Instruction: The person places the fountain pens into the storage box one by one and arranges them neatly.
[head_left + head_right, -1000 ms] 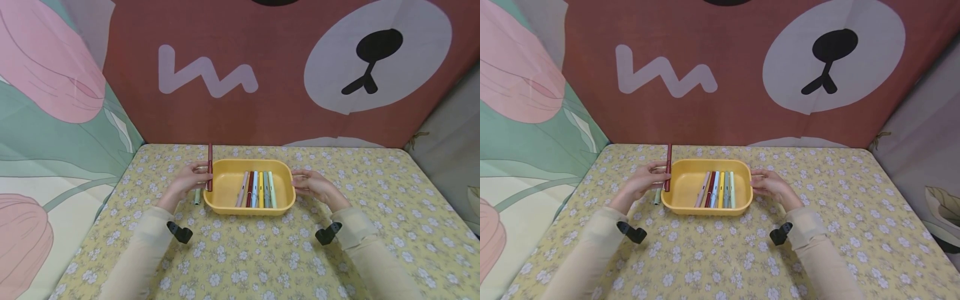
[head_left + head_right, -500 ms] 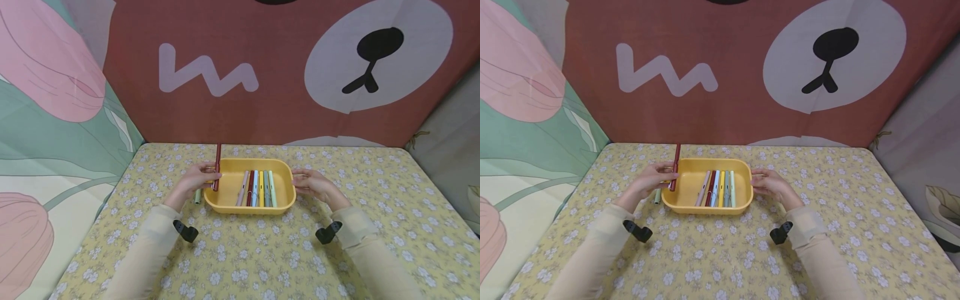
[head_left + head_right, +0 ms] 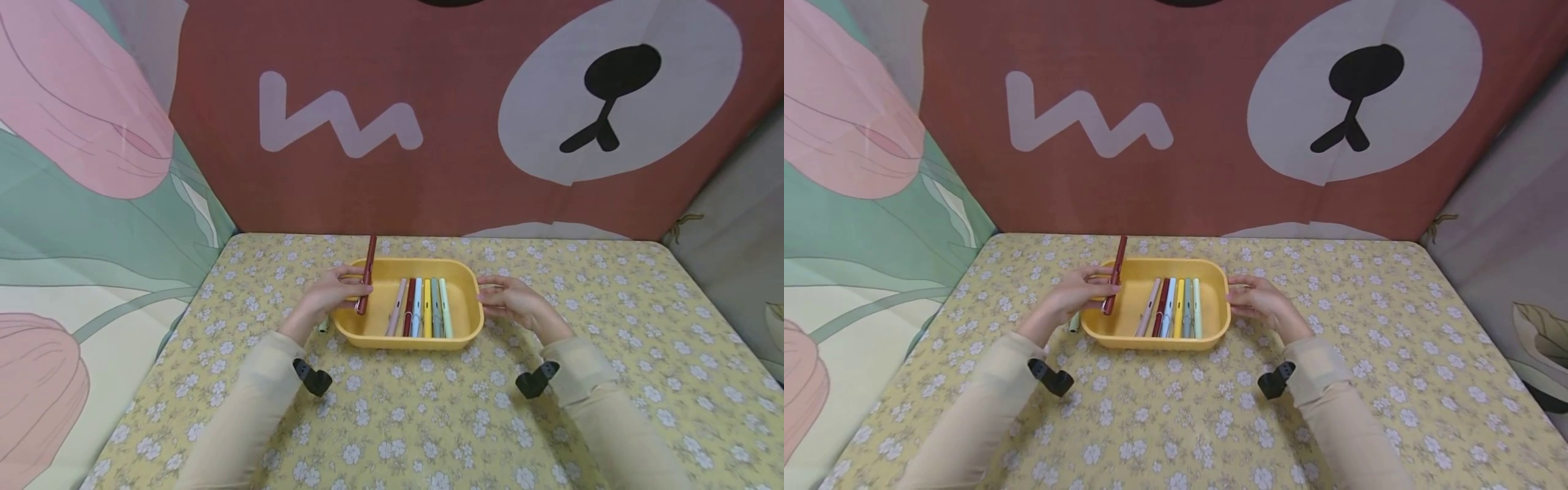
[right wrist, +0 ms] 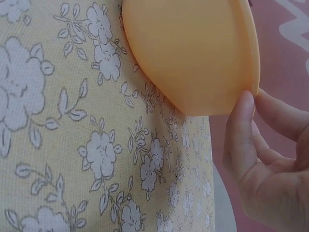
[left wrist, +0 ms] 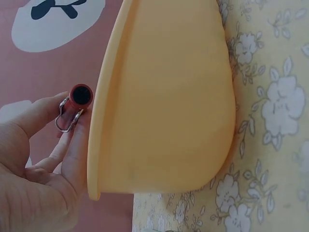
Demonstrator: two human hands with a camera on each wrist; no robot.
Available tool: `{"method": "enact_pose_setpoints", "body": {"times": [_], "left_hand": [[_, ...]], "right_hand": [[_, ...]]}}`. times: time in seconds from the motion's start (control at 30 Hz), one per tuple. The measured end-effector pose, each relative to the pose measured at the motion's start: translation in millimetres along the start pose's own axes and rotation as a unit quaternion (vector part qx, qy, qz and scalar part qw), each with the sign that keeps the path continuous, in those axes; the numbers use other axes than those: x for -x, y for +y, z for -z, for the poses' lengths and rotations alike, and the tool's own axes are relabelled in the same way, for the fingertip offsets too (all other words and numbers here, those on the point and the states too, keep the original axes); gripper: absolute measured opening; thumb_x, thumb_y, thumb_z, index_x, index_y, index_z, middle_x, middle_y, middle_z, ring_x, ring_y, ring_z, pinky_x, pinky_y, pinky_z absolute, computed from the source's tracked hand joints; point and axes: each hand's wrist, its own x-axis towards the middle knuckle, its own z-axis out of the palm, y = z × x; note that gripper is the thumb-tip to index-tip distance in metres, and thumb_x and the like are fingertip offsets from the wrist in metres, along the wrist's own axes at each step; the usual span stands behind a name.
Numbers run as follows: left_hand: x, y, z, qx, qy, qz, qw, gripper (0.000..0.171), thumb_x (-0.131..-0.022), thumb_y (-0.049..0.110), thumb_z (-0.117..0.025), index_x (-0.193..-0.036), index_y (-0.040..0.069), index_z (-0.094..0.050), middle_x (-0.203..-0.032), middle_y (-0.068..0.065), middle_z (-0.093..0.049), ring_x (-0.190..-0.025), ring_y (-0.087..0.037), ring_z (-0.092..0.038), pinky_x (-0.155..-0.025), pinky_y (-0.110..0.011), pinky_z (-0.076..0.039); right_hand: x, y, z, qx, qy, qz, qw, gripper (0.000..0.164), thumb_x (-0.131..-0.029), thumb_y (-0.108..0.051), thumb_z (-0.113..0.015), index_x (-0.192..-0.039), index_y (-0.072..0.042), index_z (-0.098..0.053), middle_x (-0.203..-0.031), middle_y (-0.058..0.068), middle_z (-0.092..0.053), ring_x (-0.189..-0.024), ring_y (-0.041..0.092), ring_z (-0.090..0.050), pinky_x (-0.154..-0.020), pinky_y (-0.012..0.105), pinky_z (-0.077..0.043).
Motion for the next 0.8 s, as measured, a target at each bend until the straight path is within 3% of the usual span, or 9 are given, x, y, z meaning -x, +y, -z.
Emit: {"method": "enact_pose_setpoints", "body": {"times": [0.43, 0.8], "left_hand": [[-4.4, 1.7, -12.2, -0.001, -0.011, -0.008, 0.9999, 0.049, -0.094, 0.015, -0.061, -0.140, 0.009, -0.044, -0.133, -0.019, -0.056, -0.107, -0.029, -0.063, -0.082, -0.033, -0.059], [-8.6, 0.7, -18.1, -0.008, -0.011, -0.003, 0.9999, 0.047, -0.093, 0.011, -0.059, -0.138, 0.008, -0.046, -0.132, -0.018, -0.056, -0.103, -0.024, -0.064, -0.088, -0.035, -0.058]], "right_hand": [[-0.8, 0.0, 0.1, 0.001, 0.001, 0.002, 1.000, 0.063, -0.096, -0.009, -0.056, -0.148, 0.003, -0.024, -0.101, -0.003, -0.061, -0.083, 0.004, -0.066, -0.079, 0.018, -0.058], [-1.4, 0.9, 1.0, -0.002, 0.000, 0.000, 1.000, 0.063, -0.096, -0.009, -0.057, -0.148, 0.003, -0.024, -0.103, -0.002, -0.061, -0.084, 0.004, -0.066, -0.079, 0.018, -0.058]]}}
